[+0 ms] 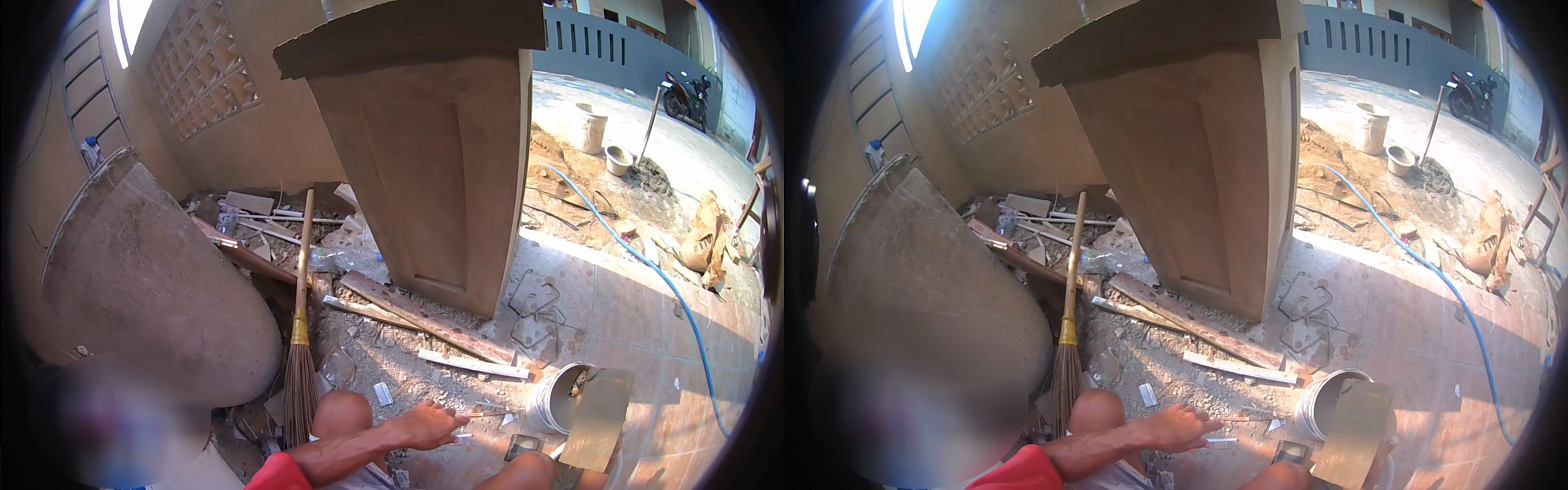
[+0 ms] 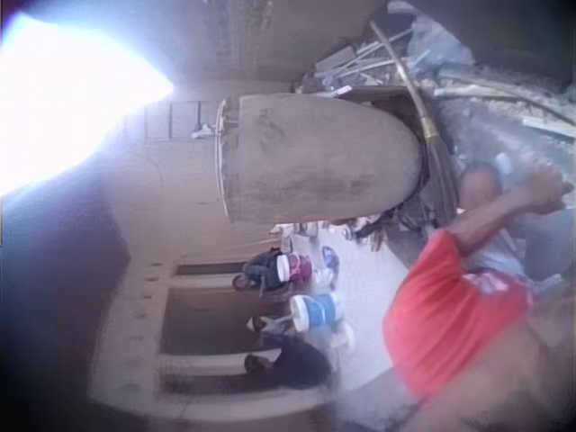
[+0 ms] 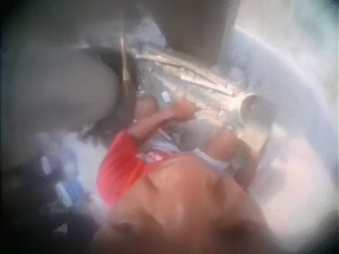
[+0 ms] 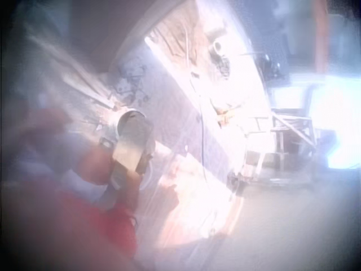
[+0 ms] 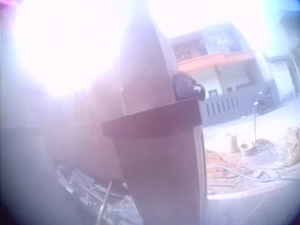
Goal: The person scoops plaster from a bucket with a trowel and applies it to the edge of a wooden board. The person repeatedly smooths the plaster along the board's edge and occasionally wipes the trowel.
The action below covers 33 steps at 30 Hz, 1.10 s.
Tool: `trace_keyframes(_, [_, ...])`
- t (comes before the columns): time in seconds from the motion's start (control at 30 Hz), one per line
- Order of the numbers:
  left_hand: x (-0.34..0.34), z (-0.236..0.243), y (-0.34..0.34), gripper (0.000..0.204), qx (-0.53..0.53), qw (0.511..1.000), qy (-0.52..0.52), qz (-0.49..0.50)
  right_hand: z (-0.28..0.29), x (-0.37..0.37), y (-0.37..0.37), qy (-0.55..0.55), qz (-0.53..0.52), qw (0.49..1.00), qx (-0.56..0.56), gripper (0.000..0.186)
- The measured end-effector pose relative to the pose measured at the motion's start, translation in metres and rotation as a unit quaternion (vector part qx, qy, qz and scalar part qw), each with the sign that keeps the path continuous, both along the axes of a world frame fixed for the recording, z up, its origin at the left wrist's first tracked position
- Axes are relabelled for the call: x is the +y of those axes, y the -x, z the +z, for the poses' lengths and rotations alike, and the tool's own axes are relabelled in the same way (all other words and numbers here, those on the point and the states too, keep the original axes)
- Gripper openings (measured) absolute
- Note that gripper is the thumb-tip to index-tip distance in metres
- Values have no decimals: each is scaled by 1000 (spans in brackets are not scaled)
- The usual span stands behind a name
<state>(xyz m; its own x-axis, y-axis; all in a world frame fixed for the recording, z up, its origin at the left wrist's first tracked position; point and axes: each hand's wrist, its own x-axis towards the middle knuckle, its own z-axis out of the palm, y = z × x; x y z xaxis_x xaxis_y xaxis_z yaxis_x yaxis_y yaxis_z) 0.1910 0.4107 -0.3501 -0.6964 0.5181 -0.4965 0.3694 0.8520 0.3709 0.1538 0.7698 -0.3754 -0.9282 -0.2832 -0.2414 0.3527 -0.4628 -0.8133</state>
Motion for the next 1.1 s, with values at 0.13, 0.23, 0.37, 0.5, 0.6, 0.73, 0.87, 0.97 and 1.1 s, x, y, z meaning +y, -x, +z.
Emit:
trace_keyframes(0.13, [-7,-8,-8,51,29,998,-63,-10,46,-73,50,18,72,994,76,47])
trace_keyframes(0.23, [-14,5,-13,51,18,998,-60,2,77,-122,80,64,104,983,134,49])
trace_keyframes(0.37, [-17,8,-4,47,-14,996,-85,12,131,-176,97,80,100,984,127,54])
trace_keyframes(0.5, [-33,22,-8,45,-82,979,-171,70,211,-243,96,-44,50,982,175,60])
trace_keyframes(0.6, [-49,45,-5,40,-93,901,-333,263,281,-276,105,-320,53,881,344,61])
trace_keyframes(0.73, [-51,188,-13,28,-3,640,-550,536,356,-316,106,-314,77,890,322,62])
trace_keyframes(0.87, [-79,314,-30,24,122,498,-587,627,396,-333,88,46,127,989,-56,55])
trace_keyframes(0.97, [-109,357,-27,34,30,464,-647,605,392,-318,53,177,105,946,-250,53])
trace_keyframes(1.1, [-156,424,-15,53,2,503,-725,471,437,-359,30,416,282,813,-293,53])
